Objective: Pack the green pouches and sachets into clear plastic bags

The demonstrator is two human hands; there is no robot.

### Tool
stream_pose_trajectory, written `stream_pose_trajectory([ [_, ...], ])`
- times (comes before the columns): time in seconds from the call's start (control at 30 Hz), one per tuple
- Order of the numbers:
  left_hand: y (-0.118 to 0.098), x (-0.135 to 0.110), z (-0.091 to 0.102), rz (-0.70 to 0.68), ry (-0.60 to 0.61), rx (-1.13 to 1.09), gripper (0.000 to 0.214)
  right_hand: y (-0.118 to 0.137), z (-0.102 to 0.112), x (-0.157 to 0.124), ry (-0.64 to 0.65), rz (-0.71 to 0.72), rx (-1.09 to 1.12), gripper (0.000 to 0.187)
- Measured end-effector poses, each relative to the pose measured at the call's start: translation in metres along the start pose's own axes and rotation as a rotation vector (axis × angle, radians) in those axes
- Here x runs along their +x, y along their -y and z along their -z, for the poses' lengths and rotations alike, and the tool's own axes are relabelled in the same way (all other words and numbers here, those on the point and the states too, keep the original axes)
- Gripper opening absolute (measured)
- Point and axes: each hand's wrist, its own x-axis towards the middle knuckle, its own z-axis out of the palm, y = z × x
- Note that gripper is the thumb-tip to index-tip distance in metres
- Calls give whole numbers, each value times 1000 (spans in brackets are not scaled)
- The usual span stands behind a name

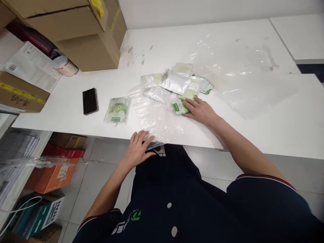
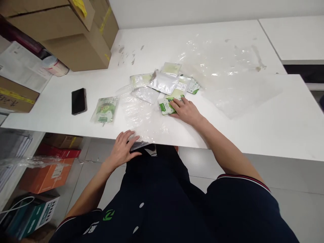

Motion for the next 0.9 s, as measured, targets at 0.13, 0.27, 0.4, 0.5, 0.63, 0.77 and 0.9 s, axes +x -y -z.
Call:
stream_pose_trajectory([
  [0.13, 9, -13, -20, -62, -168, 35, 31, 17, 4, -19, -7, -26, -148, 54],
  [0.27, 19, -8, -25, -40, -301, 9, 30, 17, 27, -43, -35, -332, -161, 51],
  [0.4, 21, -3, -25, -19, -306, -4, 24, 37, 52, -55, -260, -472, -65, 55],
  [0.5, 19, -3, -28, 58, -323, -42, 15, 78, 55, -49, -271, -247, 14, 58],
  [0.63, 13, -8, -38, 228, -403, -105, 30, 132, 32, -33, -155, 59, 71, 69],
  [0.77, 12, -12, -46, 271, -473, -133, 37, 152, 3, -25, -78, 152, 94, 70],
  [0.9, 16, -15, -51, 244, -496, -170, 35, 150, -14, -26, -11, 174, 66, 60],
])
